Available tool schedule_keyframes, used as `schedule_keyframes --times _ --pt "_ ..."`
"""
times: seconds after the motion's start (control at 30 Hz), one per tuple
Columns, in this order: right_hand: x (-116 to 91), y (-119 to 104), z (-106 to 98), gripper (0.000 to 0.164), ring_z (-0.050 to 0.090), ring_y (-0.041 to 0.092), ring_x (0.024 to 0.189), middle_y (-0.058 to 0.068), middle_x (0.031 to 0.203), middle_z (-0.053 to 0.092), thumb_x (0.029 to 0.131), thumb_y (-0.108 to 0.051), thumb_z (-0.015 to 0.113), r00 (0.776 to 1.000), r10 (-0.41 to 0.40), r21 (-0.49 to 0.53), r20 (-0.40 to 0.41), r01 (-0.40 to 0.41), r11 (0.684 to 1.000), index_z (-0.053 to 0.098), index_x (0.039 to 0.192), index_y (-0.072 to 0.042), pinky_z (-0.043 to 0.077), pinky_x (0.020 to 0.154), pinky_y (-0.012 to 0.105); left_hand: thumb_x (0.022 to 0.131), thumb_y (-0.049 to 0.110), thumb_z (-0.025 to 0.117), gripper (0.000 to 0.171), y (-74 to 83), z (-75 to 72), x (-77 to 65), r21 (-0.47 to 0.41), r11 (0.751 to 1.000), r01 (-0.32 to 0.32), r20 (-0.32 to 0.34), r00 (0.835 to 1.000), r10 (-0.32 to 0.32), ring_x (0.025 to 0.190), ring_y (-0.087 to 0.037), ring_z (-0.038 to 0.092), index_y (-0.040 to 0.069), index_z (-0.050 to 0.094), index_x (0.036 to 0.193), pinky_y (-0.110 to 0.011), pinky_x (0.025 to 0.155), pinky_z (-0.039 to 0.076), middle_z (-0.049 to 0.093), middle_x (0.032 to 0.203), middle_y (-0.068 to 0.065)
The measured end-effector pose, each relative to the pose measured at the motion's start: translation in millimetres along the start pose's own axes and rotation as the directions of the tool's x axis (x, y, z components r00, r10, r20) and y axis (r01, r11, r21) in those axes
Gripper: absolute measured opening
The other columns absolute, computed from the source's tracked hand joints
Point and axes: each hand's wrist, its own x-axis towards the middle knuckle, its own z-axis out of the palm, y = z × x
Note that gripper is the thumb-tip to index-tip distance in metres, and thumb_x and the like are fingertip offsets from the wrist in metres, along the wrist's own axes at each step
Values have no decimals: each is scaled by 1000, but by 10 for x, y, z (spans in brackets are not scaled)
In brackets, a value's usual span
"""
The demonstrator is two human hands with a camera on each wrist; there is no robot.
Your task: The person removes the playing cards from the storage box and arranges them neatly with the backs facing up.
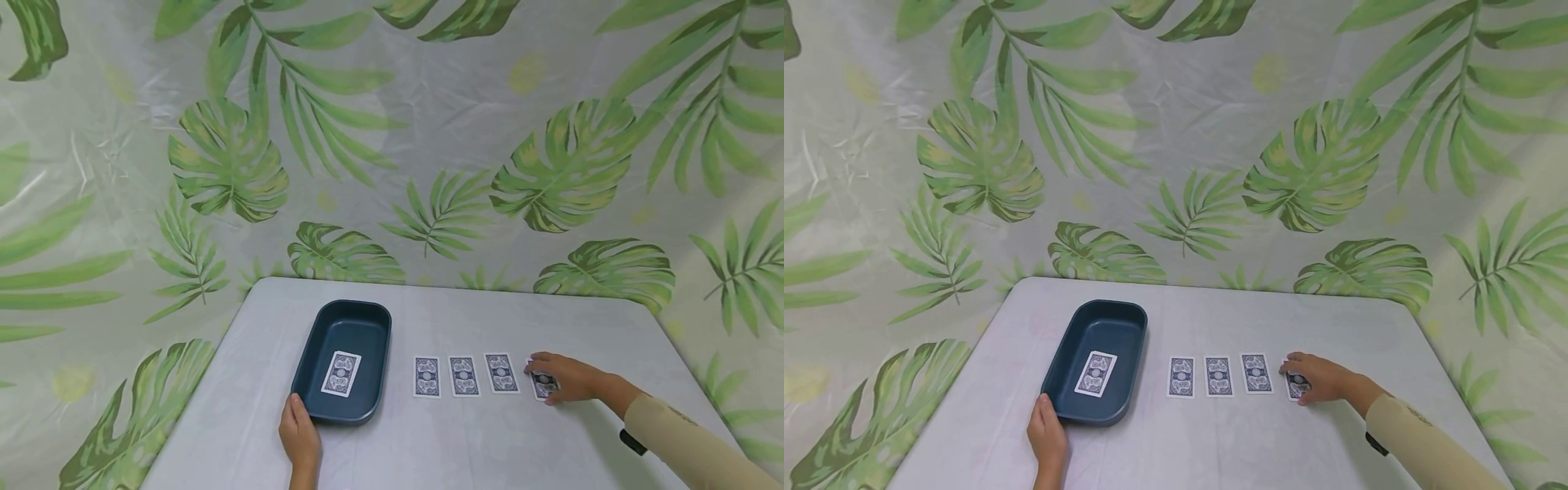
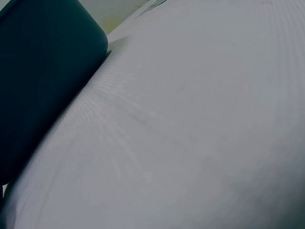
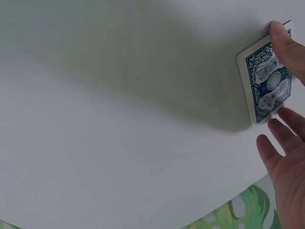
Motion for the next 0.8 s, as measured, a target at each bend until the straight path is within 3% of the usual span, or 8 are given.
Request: schedule_keyframes --times 0.13,0.23,0.4,0.57,0.67,0.8 --pt "17 -30 -13 60 42 44 117 23 129 45 69 -27 80 999 -9 -4 -44 8 1000 56 120 -9 34 93 56 99 17 38 36 -2 0 -2 0 1000 8 5 1000 -8 96 -44 54 -12 58 96 -50 81 37 59 100 -29" --pt "96 -81 -72 59 41 44 117 25 128 45 71 -24 80 992 -11 -2 -128 10 1000 55 121 -6 34 93 56 99 17 37 36 7 -8 -7 -9 1000 13 7 1000 -13 99 -45 53 -13 57 99 -50 83 36 58 103 -30" --pt "344 -256 -261 55 41 43 117 25 126 47 73 -15 77 956 -5 25 -293 13 1000 55 121 -1 33 93 56 99 18 37 37 17 -18 -16 -13 1000 15 3 1000 -15 100 -45 52 -13 57 102 -50 83 36 58 105 -30" --pt "681 -551 -420 52 44 40 116 21 123 51 76 -18 75 920 -4 49 -393 25 998 54 120 1 35 94 53 99 18 38 35 7 -14 -18 -1 1000 2 -12 1000 -2 96 -45 54 -12 58 98 -49 81 37 59 100 -29" --pt "908 -784 -476 53 45 38 116 20 123 51 79 -23 72 913 3 79 -407 32 996 54 122 1 35 95 51 99 17 38 35 14 -12 -15 2 1000 2 -15 1000 -1 94 -45 54 -11 58 97 -49 80 37 59 99 -29" --pt "1194 -1165 -527 53 44 35 118 18 125 50 82 -28 69 926 1 122 -377 49 991 52 124 0 35 96 48 99 19 38 36 28 -2 -13 6 1000 15 -9 1000 -15 95 -44 54 -11 58 98 -49 80 37 59 99 -28"
